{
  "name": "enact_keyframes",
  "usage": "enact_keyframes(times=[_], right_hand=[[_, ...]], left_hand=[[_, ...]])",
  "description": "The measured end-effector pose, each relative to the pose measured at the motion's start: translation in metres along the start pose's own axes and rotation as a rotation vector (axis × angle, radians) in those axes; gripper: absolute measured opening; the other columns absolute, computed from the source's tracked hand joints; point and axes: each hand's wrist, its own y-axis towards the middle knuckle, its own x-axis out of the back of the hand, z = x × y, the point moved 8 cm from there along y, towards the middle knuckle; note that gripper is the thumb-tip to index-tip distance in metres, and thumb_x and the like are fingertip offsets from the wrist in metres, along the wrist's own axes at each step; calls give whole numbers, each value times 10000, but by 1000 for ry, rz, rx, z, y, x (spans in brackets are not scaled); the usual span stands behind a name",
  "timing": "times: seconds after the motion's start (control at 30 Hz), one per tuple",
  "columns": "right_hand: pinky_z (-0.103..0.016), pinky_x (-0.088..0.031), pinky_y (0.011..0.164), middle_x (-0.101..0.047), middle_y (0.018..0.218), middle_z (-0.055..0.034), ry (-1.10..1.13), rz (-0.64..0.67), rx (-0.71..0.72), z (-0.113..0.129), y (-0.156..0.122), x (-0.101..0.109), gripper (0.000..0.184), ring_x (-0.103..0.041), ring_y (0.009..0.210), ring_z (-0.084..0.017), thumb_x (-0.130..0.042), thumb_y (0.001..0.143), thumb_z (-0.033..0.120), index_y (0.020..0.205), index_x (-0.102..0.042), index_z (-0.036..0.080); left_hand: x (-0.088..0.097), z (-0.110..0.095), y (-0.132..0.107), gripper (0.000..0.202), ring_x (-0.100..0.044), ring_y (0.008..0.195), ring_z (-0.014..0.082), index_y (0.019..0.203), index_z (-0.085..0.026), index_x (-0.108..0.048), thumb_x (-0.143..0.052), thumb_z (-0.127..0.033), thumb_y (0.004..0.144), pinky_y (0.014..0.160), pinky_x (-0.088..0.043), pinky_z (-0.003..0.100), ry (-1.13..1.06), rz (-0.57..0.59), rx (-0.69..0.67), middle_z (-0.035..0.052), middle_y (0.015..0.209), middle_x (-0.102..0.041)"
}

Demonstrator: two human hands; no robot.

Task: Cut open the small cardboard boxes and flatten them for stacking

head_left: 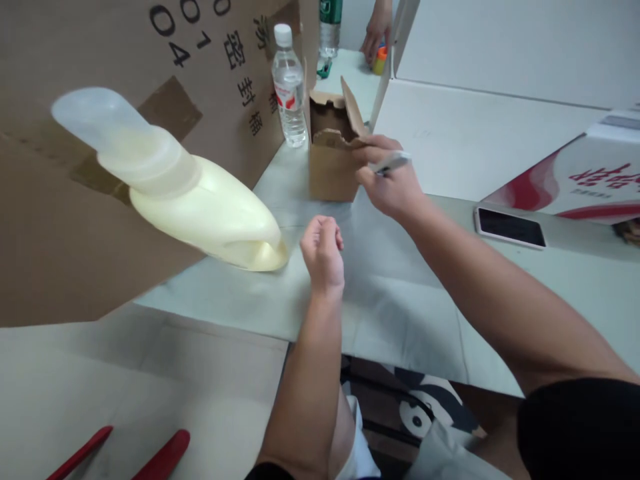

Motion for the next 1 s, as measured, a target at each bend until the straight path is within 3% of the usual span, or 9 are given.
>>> enact_keyframes(times=[0.13,0.23,0.33,0.43,0.57,0.7,0.83,0.93,1.0], right_hand=[[-543,-496,1190,-754,1360,-62,33,47,51,23,-87,72,291,-680,1307,-313,-557,921,243,1107,-781,244],[-536,-538,1083,-811,1234,-49,175,42,89,40,-159,128,259,-739,1183,-299,-563,974,278,1091,-794,294],[-503,-540,1079,-817,1221,-18,286,66,16,46,-223,166,336,-758,1158,-267,-555,986,246,1216,-766,369],[-510,-498,1163,-791,1311,4,297,47,-35,49,-265,187,452,-753,1202,-247,-522,990,208,1346,-700,423],[-584,-404,1286,-748,1405,-10,316,28,-72,48,-283,200,427,-692,1341,-288,-505,1021,257,1387,-673,397],[-657,-337,1326,-632,1562,-26,239,127,-144,36,-289,198,431,-449,1579,-350,-485,1034,325,1423,-654,398],[-661,-368,1302,-381,1747,-5,226,140,-197,19,-299,193,485,-344,1628,-371,-485,1036,351,1506,-593,409],[-651,-337,1315,-198,1804,22,221,138,-169,12,-304,184,568,-259,1647,-377,-509,1037,345,1598,-483,428],[-651,-316,1321,-103,1816,43,223,141,-136,9,-306,177,627,-210,1654,-377,-520,1034,337,1640,-403,450]], left_hand=[[15,-7,-2,270,-432,606,117,688,-218,-430,-549,-343,896,618,-367,236,11,-165,-160,-35,641,-406],[16,-4,-2,232,-566,773,143,820,-225,-512,-542,-439,905,718,-427,249,59,-195,-202,0,811,-540],[5,3,1,332,-638,1122,208,1054,-248,-597,-526,-534,902,858,-467,289,66,-100,-203,62,1199,-670],[-21,14,1,504,-623,1292,274,1204,-278,-609,-499,-659,894,917,-502,343,22,150,-140,91,1367,-681],[-52,16,-9,589,-655,1250,296,1214,-278,-662,-621,-714,821,992,-528,380,7,365,-150,87,1280,-715],[-63,10,-17,503,-664,958,262,1005,-230,-726,-591,-692,858,963,-533,412,44,327,-212,69,917,-668],[-69,-1,-25,401,-602,1042,247,758,-216,-675,-471,-490,968,1064,-470,416,115,341,-365,69,867,-609],[-69,-2,-26,402,-593,1074,231,712,-210,-665,-391,-298,993,1106,-428,412,79,364,-397,65,851,-614],[-68,0,-27,376,-604,1085,241,702,-202,-648,-429,-288,995,1104,-424,420,56,383,-399,72,868,-643]])
